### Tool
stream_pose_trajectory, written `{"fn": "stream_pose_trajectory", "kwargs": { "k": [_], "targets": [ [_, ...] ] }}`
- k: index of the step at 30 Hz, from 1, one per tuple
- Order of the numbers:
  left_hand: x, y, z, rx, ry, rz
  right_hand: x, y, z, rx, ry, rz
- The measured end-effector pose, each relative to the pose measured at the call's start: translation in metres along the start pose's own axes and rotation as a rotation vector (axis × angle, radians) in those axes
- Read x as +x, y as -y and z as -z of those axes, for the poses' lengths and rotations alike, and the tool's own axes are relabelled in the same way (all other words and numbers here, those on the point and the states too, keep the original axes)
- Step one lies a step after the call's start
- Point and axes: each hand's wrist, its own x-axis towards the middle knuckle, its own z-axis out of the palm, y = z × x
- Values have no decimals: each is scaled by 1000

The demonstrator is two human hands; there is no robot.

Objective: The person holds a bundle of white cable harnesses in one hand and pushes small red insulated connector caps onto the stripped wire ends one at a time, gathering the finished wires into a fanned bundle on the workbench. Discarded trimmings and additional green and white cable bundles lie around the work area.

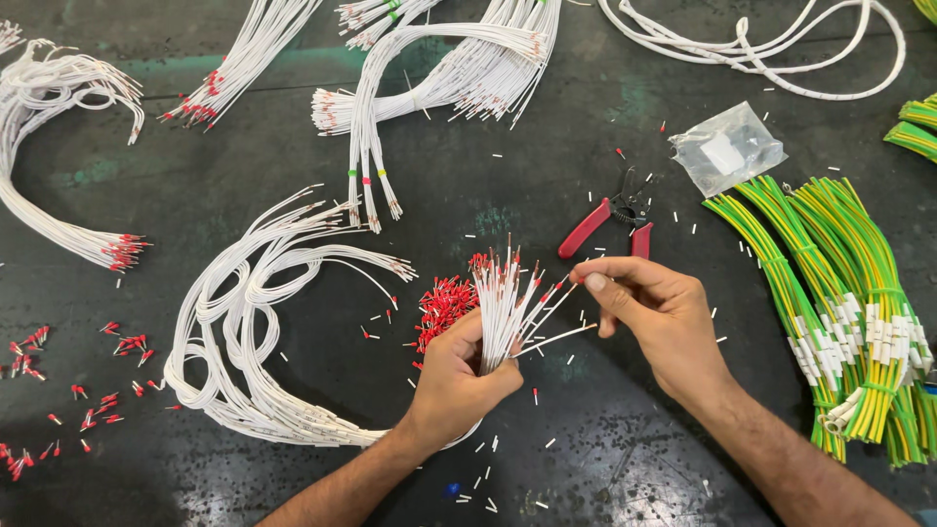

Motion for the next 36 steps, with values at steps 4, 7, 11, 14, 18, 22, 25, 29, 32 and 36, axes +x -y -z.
{"fn": "stream_pose_trajectory", "kwargs": {
  "k": [4, 7, 11, 14, 18, 22, 25, 29, 32, 36],
  "targets": [
    [0, -1, 0, 49, 9, -33, -2, 4, -1, 25, -13, 5],
    [-1, -2, 0, 68, 7, -18, -1, 4, -3, 14, -25, -7],
    [-1, -5, 0, 98, -1, -15, 1, 3, -4, 8, -32, 4],
    [1, -7, -1, 103, -2, -20, 1, 3, -4, -1, -38, 2],
    [-1, -8, -1, 140, -4, -25, -1, 4, -4, -34, -40, 6],
    [0, -7, 0, 159, -20, -11, -2, 5, -5, -96, -45, -8],
    [-1, -7, 0, 142, -21, -2, -3, 7, -6, -100, -44, -10],
    [0, -6, 1, 150, -23, -2, -2, 8, -6, -102, -47, -7],
    [-1, -5, 0, 138, -15, -7, -3, 7, -6, -109, -41, -11],
    [-1, -6, 1, 149, -15, 4, -5, 5, -8, -149, -40, -41]
  ]
}}
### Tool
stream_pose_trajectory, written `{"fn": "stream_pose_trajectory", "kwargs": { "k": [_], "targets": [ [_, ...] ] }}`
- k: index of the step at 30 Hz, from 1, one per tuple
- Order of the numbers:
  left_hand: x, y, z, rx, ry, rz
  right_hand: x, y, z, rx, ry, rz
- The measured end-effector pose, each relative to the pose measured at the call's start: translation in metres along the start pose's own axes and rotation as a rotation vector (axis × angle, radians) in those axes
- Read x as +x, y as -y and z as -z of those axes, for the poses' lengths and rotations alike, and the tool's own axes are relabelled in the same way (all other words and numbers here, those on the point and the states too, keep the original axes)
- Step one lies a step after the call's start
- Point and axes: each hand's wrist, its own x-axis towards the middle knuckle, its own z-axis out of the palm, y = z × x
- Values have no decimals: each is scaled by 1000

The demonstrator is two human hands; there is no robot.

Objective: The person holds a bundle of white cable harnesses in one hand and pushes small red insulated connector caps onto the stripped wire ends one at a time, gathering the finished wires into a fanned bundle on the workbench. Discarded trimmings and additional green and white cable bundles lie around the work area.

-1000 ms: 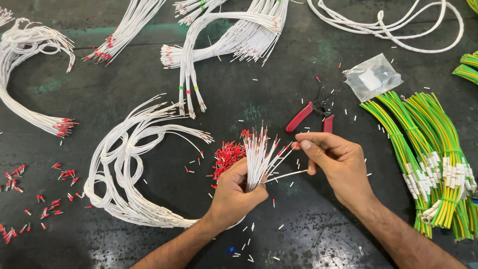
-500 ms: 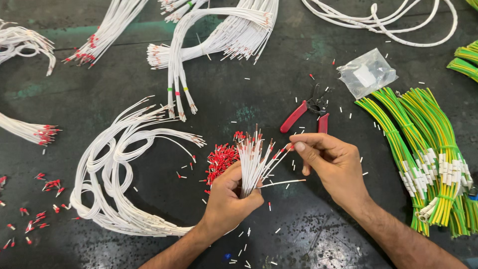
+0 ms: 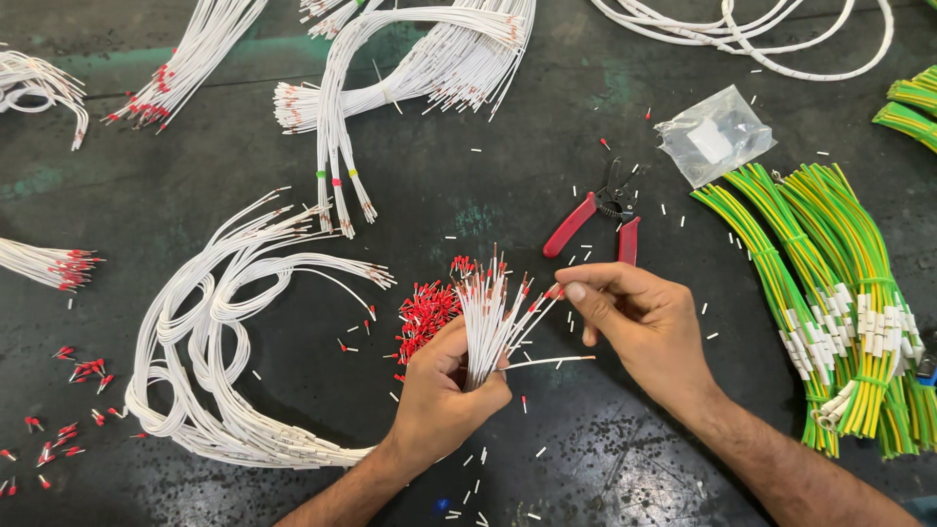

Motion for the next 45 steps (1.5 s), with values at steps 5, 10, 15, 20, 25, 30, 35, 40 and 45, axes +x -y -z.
{"fn": "stream_pose_trajectory", "kwargs": {
  "k": [5, 10, 15, 20, 25, 30, 35, 40, 45],
  "targets": [
    [-1, 4, 1, -31, -19, -23, -1, -4, -5, 112, 36, 14],
    [-1, 10, 3, -33, -43, -16, 2, -8, -9, 122, 65, -66],
    [-2, 15, 5, -167, -20, 46, -3, -7, -14, -306, 127, 70],
    [-2, 18, 6, -207, -17, 84, 1, -3, -18, -768, 227, 771],
    [-2, 16, 6, -209, -5, 75, 5, 1, -15, -925, 311, 825],
    [0, 18, 6, -180, -11, 68, 5, 0, -13, -1032, 291, 913],
    [0, 21, 6, -203, -6, 51, 5, -3, -18, -1040, 273, 868],
    [1, 21, 6, -198, -18, 50, 3, -2, -16, -1006, 269, 838],
    [0, 24, 7, -251, -43, 50, 3, -3, -13, -909, 238, 779]
  ]
}}
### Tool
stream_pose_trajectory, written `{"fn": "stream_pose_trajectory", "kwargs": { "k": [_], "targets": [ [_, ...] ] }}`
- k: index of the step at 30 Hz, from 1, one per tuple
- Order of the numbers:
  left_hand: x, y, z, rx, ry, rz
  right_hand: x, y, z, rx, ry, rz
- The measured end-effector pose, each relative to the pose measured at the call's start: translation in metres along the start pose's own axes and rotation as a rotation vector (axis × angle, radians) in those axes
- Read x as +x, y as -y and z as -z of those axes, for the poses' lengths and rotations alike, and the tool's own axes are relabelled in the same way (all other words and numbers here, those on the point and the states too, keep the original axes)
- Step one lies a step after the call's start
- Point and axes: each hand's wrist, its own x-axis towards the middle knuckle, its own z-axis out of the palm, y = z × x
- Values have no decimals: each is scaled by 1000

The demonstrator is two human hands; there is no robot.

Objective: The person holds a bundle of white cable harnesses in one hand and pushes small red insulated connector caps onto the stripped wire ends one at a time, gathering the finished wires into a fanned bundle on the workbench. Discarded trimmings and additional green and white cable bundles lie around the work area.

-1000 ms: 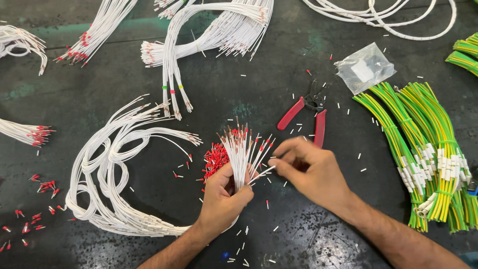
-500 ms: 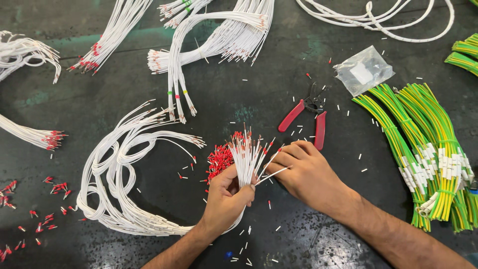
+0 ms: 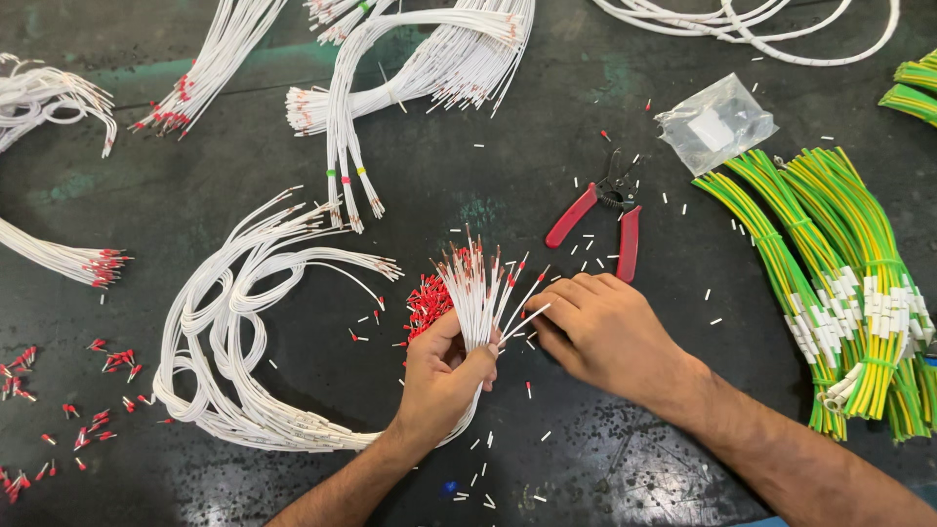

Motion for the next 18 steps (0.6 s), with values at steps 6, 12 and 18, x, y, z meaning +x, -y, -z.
{"fn": "stream_pose_trajectory", "kwargs": {
  "k": [6, 12, 18],
  "targets": [
    [0, 0, -1, 2, -6, 10, -1, 2, 0, 3, 20, 26],
    [0, 0, 0, 44, 10, -11, 0, 2, 2, -69, 66, 54],
    [1, -1, -1, 36, -7, 19, 5, 1, -3, -106, 57, 108]
  ]
}}
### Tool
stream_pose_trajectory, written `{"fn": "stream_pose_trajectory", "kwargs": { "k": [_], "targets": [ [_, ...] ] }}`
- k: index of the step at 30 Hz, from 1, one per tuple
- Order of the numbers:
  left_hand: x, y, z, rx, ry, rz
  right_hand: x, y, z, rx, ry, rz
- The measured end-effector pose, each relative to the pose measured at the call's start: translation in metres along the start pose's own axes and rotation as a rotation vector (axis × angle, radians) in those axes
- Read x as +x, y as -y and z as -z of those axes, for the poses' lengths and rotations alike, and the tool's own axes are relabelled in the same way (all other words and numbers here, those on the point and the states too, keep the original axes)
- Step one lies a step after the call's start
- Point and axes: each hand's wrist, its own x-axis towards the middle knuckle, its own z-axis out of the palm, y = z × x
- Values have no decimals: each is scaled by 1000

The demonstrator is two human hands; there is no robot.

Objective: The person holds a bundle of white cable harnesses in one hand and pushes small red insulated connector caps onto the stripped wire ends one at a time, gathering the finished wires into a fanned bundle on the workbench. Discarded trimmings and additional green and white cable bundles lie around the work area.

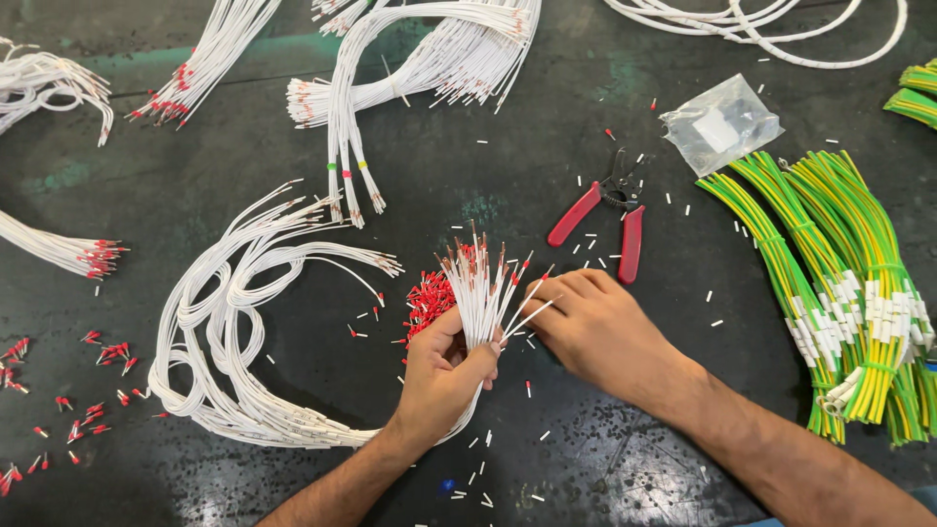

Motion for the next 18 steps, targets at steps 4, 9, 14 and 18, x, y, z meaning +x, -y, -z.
{"fn": "stream_pose_trajectory", "kwargs": {
  "k": [4, 9, 14, 18],
  "targets": [
    [-1, -1, -1, 39, 14, -6, 1, 1, -3, -34, -34, 50],
    [0, -3, -4, 37, 4, -34, -4, 3, 0, 357, -149, -429],
    [0, -8, -6, 34, -53, -33, -6, 2, 2, 532, -259, -608],
    [1, -11, -8, 24, -63, -57, -7, -1, 6, 715, -243, -766]
  ]
}}
